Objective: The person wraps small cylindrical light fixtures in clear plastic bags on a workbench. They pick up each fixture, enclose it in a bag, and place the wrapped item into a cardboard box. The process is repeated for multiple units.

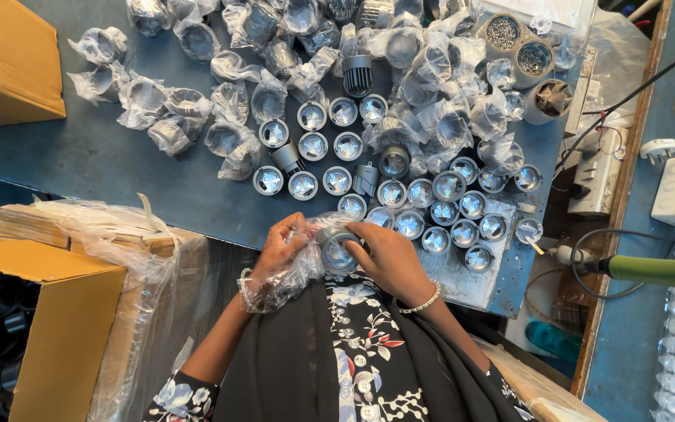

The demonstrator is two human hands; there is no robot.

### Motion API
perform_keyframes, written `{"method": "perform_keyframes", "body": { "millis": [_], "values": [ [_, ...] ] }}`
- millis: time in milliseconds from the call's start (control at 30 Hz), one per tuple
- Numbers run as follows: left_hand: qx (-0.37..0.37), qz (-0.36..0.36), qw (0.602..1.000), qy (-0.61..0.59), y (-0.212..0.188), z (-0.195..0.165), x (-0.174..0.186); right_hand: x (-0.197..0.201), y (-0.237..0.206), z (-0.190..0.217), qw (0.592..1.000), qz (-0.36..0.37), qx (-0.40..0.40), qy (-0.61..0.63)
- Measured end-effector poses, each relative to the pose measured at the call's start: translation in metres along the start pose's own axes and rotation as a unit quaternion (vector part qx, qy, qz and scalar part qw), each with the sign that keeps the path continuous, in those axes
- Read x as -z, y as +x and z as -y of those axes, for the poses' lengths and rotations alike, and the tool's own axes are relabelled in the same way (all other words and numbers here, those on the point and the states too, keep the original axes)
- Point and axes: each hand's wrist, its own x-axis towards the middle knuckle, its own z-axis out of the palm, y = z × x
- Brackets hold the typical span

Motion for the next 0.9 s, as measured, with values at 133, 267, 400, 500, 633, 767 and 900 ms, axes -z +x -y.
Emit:
{"method": "perform_keyframes", "body": {
  "millis": [133,267,400,500,633,767,900],
  "values": [
    [-0.011,-0.048,0.998,-0.026,-0.006,0.0,0.005,-0.021,-0.002,-0.026,0.998,-0.018,-0.024,0.057],
    [-0.031,-0.126,0.987,-0.096,-0.016,0.007,0.025,-0.038,0.01,-0.078,0.929,-0.075,-0.107,0.345],
    [-0.032,-0.205,0.97,-0.123,-0.02,0.016,0.058,-0.031,0.03,-0.151,0.911,-0.144,-0.143,0.36],
    [-0.042,-0.249,0.96,-0.125,-0.019,0.021,0.071,-0.029,0.048,-0.191,0.902,-0.11,-0.215,0.358],
    [-0.078,-0.25,0.959,-0.105,-0.005,0.021,0.068,-0.038,0.06,-0.204,0.889,-0.068,-0.248,0.379],
    [-0.077,-0.25,0.953,-0.155,-0.002,0.014,0.064,-0.043,0.068,-0.193,0.892,-0.062,-0.282,0.348],
    [-0.083,-0.272,0.948,-0.146,-0.004,0.013,0.068,-0.031,0.071,-0.17,0.92,-0.103,-0.309,0.219]
  ]
}}
